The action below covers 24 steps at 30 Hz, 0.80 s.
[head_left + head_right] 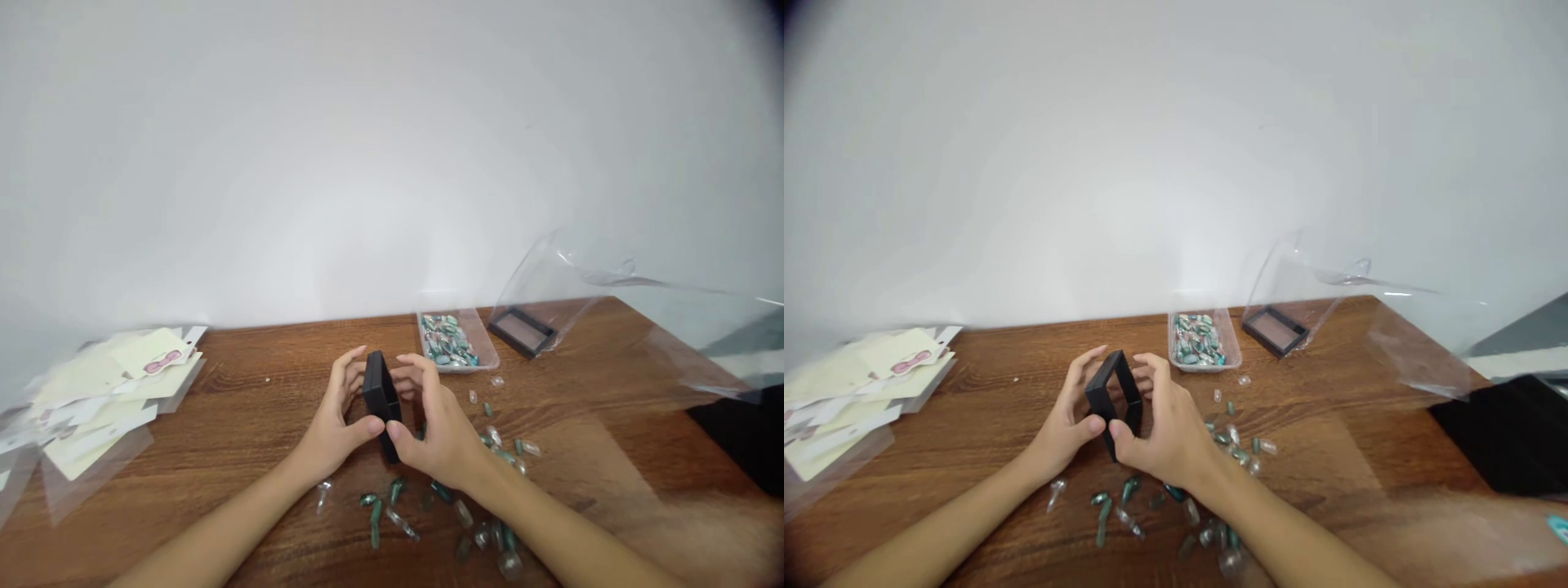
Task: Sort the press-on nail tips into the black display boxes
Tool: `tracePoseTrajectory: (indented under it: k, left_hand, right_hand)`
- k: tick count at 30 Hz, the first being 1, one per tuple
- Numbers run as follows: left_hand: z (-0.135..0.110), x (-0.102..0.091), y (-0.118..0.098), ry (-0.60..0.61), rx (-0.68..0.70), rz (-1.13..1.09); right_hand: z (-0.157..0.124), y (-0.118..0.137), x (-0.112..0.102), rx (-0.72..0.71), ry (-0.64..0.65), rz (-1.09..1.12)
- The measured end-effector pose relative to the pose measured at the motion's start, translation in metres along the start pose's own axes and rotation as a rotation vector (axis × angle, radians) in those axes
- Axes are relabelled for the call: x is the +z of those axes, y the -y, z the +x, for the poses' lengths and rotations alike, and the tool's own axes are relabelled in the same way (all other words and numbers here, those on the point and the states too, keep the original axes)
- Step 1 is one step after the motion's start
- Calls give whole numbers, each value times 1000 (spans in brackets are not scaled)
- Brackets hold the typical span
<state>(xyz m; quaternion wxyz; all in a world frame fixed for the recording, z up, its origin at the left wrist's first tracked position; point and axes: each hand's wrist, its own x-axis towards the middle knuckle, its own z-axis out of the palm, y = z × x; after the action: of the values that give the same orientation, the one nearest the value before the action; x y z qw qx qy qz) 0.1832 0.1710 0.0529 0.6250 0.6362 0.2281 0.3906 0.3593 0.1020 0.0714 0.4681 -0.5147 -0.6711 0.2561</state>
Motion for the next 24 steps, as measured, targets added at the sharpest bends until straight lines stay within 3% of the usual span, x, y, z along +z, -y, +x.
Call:
tracePoseTrajectory:
  k: [24]
  left_hand:
    - [-2, 1, -5, 45, -19, 46]
  right_hand:
    - [-1, 7, 5, 112, -89, -69]
